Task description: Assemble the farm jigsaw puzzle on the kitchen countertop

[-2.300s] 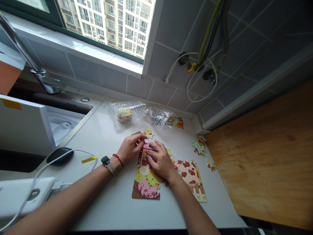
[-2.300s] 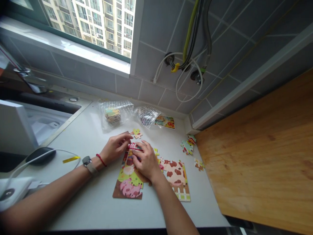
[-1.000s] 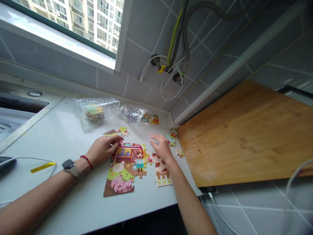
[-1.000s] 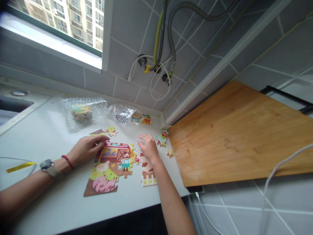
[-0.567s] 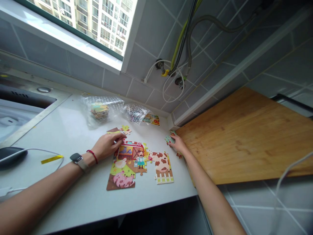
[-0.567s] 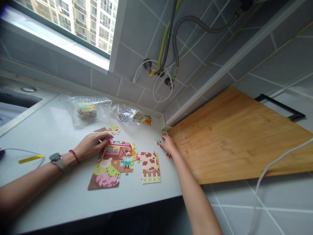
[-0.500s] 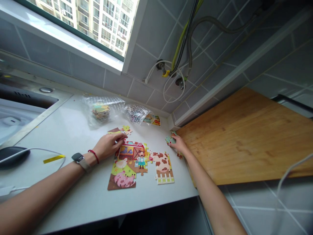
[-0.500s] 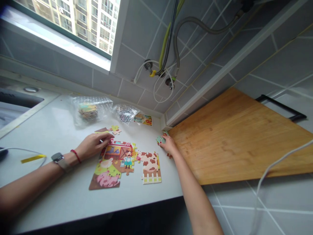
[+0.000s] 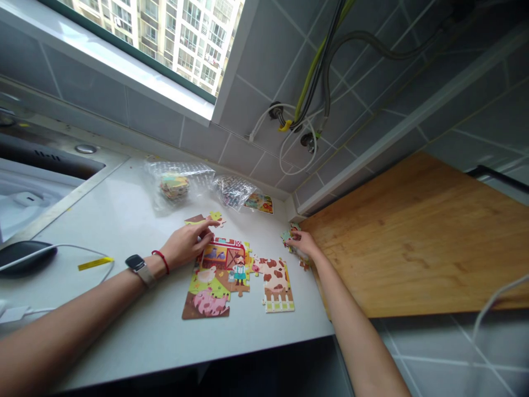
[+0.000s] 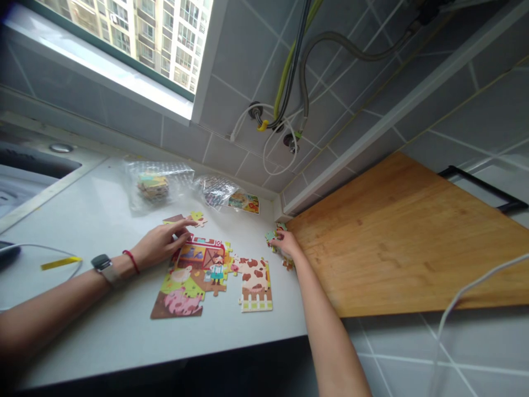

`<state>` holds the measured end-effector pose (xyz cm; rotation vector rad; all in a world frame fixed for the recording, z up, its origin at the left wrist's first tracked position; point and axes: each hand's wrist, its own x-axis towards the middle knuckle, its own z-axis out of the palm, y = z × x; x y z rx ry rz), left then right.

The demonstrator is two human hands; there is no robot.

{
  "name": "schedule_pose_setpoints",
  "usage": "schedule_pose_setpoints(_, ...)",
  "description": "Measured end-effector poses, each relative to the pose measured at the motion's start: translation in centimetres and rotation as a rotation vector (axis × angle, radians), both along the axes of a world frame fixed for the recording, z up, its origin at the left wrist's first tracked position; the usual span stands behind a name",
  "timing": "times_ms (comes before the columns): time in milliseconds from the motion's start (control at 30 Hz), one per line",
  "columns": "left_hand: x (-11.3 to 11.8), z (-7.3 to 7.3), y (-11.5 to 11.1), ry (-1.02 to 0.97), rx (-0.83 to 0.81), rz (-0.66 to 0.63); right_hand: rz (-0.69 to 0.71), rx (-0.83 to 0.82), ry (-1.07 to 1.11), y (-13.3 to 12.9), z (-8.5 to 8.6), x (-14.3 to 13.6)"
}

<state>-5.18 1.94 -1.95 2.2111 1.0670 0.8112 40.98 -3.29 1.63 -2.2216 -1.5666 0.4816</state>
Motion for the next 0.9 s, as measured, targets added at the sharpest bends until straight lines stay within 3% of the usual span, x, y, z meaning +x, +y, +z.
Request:
schedule_pose_setpoints(600,0.0,-0.1,0.0,-0.020,0.013,-0.055,-0.050,-0.014,-0.188,-1.9,0.8,0.8)
schedule_pose_setpoints(767,0.0,0.0,0.0,-0.055,0.013,-0.059,-0.062,0.012,-0.339,-2.7,0.8,-0.4)
schedule_pose_setpoints(900,0.1,0.0,0.1,-0.080,0.014,-0.058,-0.041,-0.070,-0.371,-3.5,0.0,-1.6)
